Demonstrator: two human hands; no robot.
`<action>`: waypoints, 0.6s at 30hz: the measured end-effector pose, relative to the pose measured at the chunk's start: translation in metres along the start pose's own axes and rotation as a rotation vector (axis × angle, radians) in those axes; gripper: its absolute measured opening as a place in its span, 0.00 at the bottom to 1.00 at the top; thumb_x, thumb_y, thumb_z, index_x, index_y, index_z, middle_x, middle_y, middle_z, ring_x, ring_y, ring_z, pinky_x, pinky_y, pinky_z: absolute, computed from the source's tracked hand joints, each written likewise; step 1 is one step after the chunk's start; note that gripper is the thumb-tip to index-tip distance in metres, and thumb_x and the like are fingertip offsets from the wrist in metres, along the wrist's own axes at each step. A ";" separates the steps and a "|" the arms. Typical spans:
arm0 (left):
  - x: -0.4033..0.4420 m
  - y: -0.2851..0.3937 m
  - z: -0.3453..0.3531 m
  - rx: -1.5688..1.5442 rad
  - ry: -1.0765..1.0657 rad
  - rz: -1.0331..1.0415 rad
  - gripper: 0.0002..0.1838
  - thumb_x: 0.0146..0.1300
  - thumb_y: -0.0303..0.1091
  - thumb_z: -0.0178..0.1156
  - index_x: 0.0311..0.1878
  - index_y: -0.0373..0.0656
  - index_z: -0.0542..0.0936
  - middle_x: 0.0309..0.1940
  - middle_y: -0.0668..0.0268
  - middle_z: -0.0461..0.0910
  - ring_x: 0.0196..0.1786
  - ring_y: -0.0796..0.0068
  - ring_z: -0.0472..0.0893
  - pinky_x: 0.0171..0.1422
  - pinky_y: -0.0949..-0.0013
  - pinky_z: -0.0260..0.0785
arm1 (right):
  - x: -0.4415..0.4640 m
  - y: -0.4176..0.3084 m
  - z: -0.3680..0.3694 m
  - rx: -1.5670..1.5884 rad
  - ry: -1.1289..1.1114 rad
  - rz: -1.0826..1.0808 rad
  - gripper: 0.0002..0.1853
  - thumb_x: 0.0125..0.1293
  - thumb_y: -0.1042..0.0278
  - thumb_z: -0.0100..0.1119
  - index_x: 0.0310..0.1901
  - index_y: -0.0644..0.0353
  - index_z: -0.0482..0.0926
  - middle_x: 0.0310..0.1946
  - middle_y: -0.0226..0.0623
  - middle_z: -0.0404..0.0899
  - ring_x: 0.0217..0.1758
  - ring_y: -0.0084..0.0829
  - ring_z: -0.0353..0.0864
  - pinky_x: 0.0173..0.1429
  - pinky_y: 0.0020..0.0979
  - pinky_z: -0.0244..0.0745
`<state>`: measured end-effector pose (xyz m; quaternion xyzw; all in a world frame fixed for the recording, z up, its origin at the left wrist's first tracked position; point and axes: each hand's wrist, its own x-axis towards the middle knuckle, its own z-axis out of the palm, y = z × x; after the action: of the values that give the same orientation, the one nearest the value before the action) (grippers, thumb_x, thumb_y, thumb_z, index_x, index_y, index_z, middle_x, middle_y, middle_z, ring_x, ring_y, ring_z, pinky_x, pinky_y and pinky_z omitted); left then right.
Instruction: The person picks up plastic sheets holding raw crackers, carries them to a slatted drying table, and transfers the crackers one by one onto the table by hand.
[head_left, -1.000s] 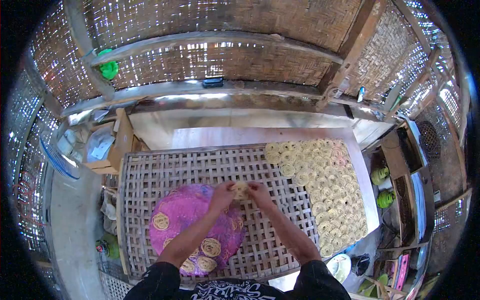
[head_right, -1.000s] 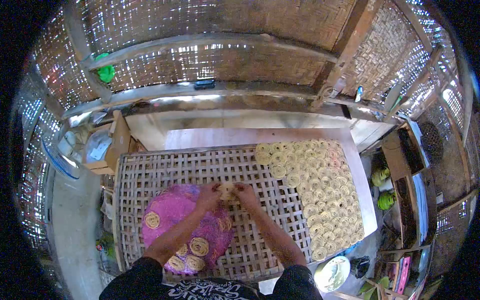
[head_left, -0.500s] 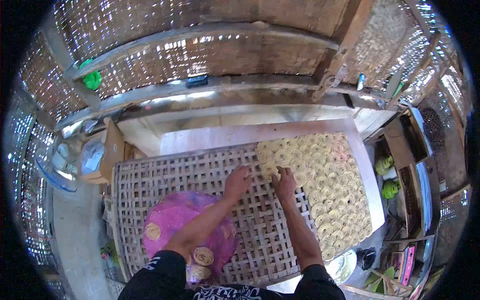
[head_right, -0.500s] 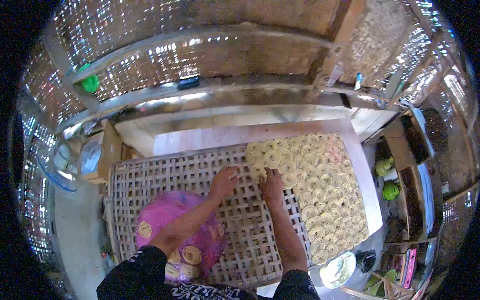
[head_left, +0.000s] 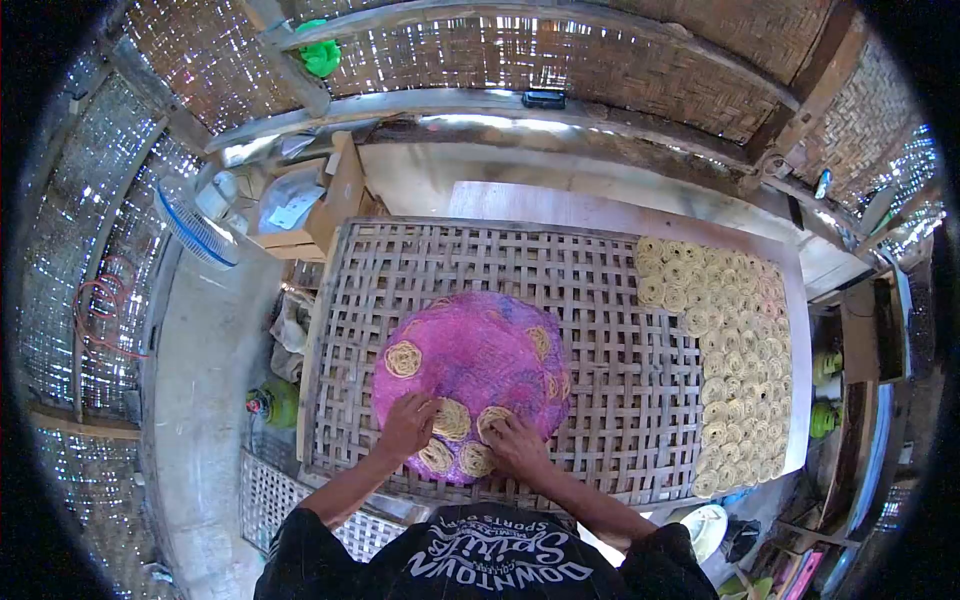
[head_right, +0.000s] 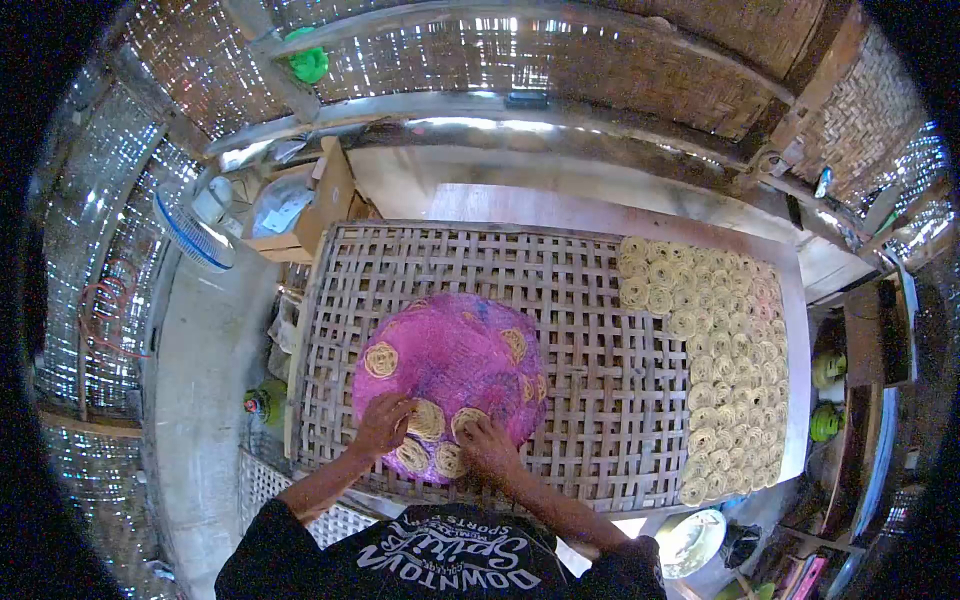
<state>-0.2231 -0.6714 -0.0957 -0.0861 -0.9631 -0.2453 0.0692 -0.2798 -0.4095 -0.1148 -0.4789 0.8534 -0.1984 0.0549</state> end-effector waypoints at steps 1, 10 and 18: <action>-0.001 0.000 0.002 -0.002 -0.018 -0.020 0.22 0.50 0.25 0.61 0.53 0.41 0.78 0.45 0.55 0.75 0.52 0.53 0.75 0.56 0.53 0.68 | 0.000 0.007 0.012 -0.015 0.010 -0.018 0.19 0.56 0.57 0.63 0.48 0.53 0.79 0.45 0.36 0.76 0.54 0.41 0.74 0.56 0.42 0.69; 0.009 -0.004 0.006 -0.050 -0.015 -0.102 0.18 0.46 0.27 0.61 0.45 0.42 0.78 0.39 0.55 0.73 0.47 0.52 0.74 0.51 0.54 0.67 | 0.011 -0.001 -0.011 -0.052 0.109 -0.038 0.13 0.54 0.63 0.60 0.41 0.53 0.82 0.40 0.39 0.78 0.50 0.43 0.77 0.53 0.44 0.71; 0.002 0.016 -0.012 -0.509 -0.003 -0.284 0.14 0.46 0.22 0.60 0.40 0.39 0.78 0.37 0.56 0.80 0.42 0.59 0.81 0.50 0.62 0.71 | 0.010 0.033 -0.047 0.905 0.098 0.916 0.11 0.59 0.60 0.59 0.34 0.59 0.81 0.29 0.38 0.78 0.32 0.34 0.79 0.37 0.37 0.74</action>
<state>-0.2206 -0.6635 -0.0777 0.0347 -0.8730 -0.4864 0.0090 -0.3245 -0.3895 -0.0831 0.0139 0.8048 -0.5167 0.2916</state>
